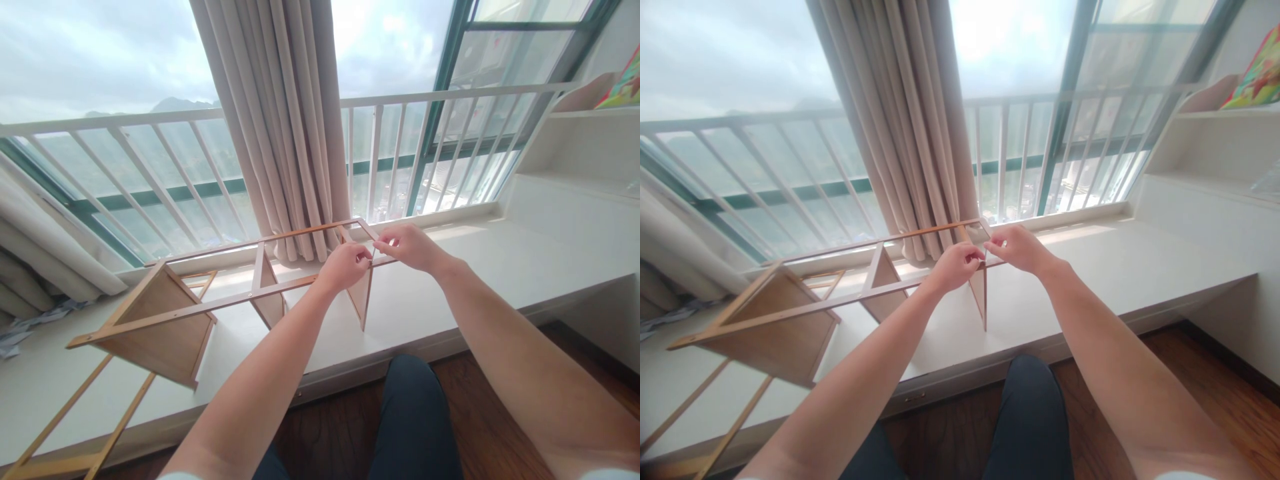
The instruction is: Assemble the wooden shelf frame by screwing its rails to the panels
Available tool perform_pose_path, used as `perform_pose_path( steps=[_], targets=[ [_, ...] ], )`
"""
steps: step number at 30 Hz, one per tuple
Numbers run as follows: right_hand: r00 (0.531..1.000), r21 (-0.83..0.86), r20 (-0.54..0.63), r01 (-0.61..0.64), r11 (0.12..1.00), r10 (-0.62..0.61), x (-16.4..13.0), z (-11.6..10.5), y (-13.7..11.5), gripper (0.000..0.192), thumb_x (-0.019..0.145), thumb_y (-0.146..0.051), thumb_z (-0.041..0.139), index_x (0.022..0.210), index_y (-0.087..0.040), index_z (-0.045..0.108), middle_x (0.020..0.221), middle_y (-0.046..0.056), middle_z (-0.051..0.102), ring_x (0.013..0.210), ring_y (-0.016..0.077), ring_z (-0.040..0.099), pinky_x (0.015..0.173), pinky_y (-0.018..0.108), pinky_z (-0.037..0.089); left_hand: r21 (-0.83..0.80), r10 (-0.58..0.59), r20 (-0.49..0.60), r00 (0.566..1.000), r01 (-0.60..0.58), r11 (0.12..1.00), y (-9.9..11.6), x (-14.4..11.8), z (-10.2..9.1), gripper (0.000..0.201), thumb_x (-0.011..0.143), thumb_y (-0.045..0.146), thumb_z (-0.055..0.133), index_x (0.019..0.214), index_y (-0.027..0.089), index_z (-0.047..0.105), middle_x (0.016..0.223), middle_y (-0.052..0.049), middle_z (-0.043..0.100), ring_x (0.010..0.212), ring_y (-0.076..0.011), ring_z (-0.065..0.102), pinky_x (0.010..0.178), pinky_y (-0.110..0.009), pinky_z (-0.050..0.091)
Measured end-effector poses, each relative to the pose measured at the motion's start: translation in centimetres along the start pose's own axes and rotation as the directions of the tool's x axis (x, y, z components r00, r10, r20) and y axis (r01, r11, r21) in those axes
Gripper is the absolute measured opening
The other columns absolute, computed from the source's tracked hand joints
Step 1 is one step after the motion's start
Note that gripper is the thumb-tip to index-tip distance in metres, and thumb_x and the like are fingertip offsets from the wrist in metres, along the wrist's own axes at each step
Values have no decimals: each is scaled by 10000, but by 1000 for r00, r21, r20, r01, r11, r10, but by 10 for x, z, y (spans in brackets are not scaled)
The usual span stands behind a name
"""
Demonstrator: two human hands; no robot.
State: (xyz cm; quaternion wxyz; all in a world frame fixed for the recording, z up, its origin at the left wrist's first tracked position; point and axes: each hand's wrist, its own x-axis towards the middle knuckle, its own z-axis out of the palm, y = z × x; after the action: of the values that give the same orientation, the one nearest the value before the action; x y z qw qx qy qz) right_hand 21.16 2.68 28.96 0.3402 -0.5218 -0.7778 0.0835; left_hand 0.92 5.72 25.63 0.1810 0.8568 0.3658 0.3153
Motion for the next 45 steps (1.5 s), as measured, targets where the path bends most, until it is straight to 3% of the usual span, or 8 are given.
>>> perform_pose_path(
  steps=[9,11,16,19,30,37,42,45],
  targets=[
    [977,44,-89,-192,980,195,-1,19,-15,403,777,-236,579,456,-211,335,483,-35,284,517,96,257,512,303,201,14,-8,-4,1000,8,1000,0,1,2,263,814,163,513,859,204,769,885,-42,704,819,-179,635,777,-313,499],
    [968,67,-107,-222,973,228,1,21,-18,381,765,-240,578,440,-207,380,474,-32,316,501,93,275,500,304,200,17,-12,-4,1000,12,1000,0,1,2,260,813,164,515,855,202,769,881,-41,703,811,-177,633,771,-310,499],
    [957,134,-141,-235,963,253,4,24,-22,335,742,-251,581,427,-173,496,640,14,591,561,96,455,535,280,320,13,-11,-5,1000,11,1000,-1,1,1,266,818,165,516,873,195,774,882,-45,704,819,-175,634,782,-301,504],
    [946,178,-156,-257,950,285,4,28,-23,318,740,-251,566,436,-160,551,680,27,647,580,101,511,546,266,357,9,-12,-1,1000,12,1000,0,1,1,270,822,165,517,881,192,779,893,-47,710,817,-173,634,787,-296,507],
    [895,257,-269,-291,922,357,3,41,-25,341,752,-268,593,434,-174,512,519,-5,521,518,92,442,508,257,323,20,-24,-3,1000,24,1000,2,1,0,278,827,160,502,852,186,778,851,-44,692,798,-171,627,765,-293,489],
    [813,290,-400,-325,900,423,1,54,-34,340,725,-219,587,430,-210,418,496,-23,432,522,97,364,498,280,283,3,-29,-46,999,29,1000,3,3,3,266,819,144,491,788,185,752,849,-42,712,813,-175,631,774,-292,476],
    [793,302,-454,-291,908,405,3,57,-39,378,684,-177,586,406,-227,334,475,-49,325,508,95,301,496,301,248,15,-10,-59,998,11,1000,1,3,4,257,801,125,481,705,182,712,781,-35,692,759,-171,603,721,-289,454],
    [790,320,-481,-244,915,379,2,48,-41,370,704,-170,580,403,-222,371,481,-42,365,501,99,328,504,304,257,-10,-35,-69,997,35,999,2,3,4,260,812,134,490,742,187,734,809,-35,701,775,-173,611,732,-290,459]
  ],
)
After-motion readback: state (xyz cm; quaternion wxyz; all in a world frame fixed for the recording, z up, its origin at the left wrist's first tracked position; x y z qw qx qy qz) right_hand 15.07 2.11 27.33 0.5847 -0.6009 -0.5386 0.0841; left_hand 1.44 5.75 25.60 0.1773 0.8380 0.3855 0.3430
